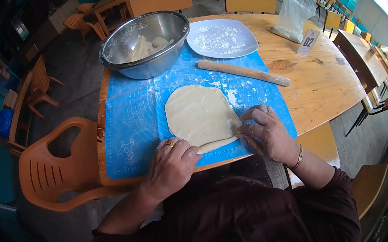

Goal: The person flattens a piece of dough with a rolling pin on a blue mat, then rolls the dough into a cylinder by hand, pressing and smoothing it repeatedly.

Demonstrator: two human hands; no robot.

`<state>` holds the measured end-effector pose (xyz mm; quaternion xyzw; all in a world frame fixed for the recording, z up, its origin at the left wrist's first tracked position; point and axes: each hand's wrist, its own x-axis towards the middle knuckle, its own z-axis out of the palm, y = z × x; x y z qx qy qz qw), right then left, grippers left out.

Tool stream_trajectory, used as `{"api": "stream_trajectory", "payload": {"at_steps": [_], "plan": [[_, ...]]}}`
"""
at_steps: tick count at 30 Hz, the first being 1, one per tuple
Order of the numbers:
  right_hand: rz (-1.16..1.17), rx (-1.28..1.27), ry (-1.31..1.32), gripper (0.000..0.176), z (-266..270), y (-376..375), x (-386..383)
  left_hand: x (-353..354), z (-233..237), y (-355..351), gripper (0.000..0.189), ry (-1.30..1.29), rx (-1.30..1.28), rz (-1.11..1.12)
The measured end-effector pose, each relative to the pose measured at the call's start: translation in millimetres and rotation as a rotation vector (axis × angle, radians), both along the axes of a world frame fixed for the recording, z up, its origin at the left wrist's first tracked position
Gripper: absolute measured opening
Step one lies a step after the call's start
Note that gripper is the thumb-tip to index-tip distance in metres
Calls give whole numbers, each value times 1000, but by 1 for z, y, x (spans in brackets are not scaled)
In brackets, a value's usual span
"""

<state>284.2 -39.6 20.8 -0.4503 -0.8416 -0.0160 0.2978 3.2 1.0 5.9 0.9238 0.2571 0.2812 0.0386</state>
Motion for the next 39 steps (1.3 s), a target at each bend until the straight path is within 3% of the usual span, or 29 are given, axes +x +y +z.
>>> {"api": "stream_trajectory", "payload": {"at_steps": [7, 14, 16, 17, 21, 39], "plan": [[225, -6, 14, 33, -20, -2, -54, 6, 0, 5, 14, 37, 8, -1], [189, 5, -93, 29, -17, 4, -48, -1, -4, 4, 15, 2, 3, -12], [128, -117, -22, 22, -15, 3, -41, -3, -5, 5, 17, -6, -65, -24], [102, -105, -32, 29, -17, 3, -34, -3, -3, 5, 17, -8, -65, -24], [45, -185, -55, 29, -6, 3, -31, 3, 5, 4, 18, -3, -112, -10], [126, -208, -15, 32, -3, 19, -43, 16, 2, 5, 18, -48, -148, -22]]}}
